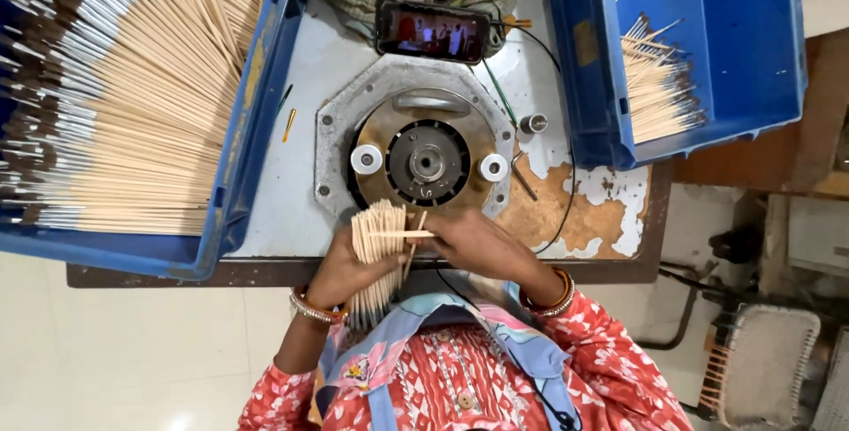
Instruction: Operating a machine to process and organize incense sticks for manufacturing.
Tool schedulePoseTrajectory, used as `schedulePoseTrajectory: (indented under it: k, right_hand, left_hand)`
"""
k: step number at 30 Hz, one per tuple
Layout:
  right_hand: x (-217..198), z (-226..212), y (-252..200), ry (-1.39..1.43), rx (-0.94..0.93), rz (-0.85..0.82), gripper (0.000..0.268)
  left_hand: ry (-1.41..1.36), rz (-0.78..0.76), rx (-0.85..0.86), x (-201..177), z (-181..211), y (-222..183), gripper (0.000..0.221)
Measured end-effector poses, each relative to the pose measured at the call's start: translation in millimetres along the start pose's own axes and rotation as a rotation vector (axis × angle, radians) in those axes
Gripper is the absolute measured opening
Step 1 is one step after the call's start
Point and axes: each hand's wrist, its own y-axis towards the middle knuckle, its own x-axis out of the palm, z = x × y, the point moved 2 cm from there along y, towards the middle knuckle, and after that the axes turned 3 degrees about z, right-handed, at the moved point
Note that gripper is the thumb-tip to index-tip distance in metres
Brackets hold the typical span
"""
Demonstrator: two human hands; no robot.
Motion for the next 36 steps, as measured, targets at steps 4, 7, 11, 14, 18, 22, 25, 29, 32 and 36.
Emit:
schedulePoseTrajectory:
  k: [4, 7, 11, 14, 18, 22, 25, 29, 32, 36]
  right_hand:
    - [-25, -4, -21, -0.111, -0.021, 0.232, 0.021]
    - [-39, 5, -21, -0.063, 0.150, 0.625, 0.015]
    - [-20, 41, 15, -0.294, 0.158, 0.608, 0.023]
    - [-12, 54, 27, -0.382, 0.079, 0.528, 0.027]
    - [3, 67, 28, -0.343, 0.043, 0.542, 0.029]
    - [-7, 42, 4, -0.163, 0.155, 0.582, 0.020]
    - [-21, 22, -9, 0.399, 0.173, 0.586, 0.019]
    - [-18, 18, -9, 0.731, 0.240, 0.490, 0.033]
    - [-13, 15, -9, 0.705, 0.275, 0.433, 0.034]
    - [-12, 15, -5, 0.696, 0.226, 0.388, 0.034]
  left_hand:
    - [-0.113, 0.118, 0.016, -16, -15, 14, 0.047]
    - [-0.186, 0.256, -0.054, -20, -31, 9, 0.040]
    - [-0.313, 0.329, -0.156, -22, -32, 7, 0.035]
    - [-0.501, 0.373, -0.204, -25, -36, 1, 0.032]
    - [-0.536, 0.315, -0.125, -24, -32, -6, 0.034]
    - [-0.468, 0.273, -0.088, -20, -42, -4, 0.037]
    - [-0.435, 0.339, -0.135, -15, -41, -5, 0.032]
    - [-0.446, 0.263, -0.163, -2, -19, -1, 0.040]
    - [-0.529, 0.190, -0.186, 11, -3, -5, 0.040]
    - [-0.558, 0.114, -0.179, 21, 13, -4, 0.040]
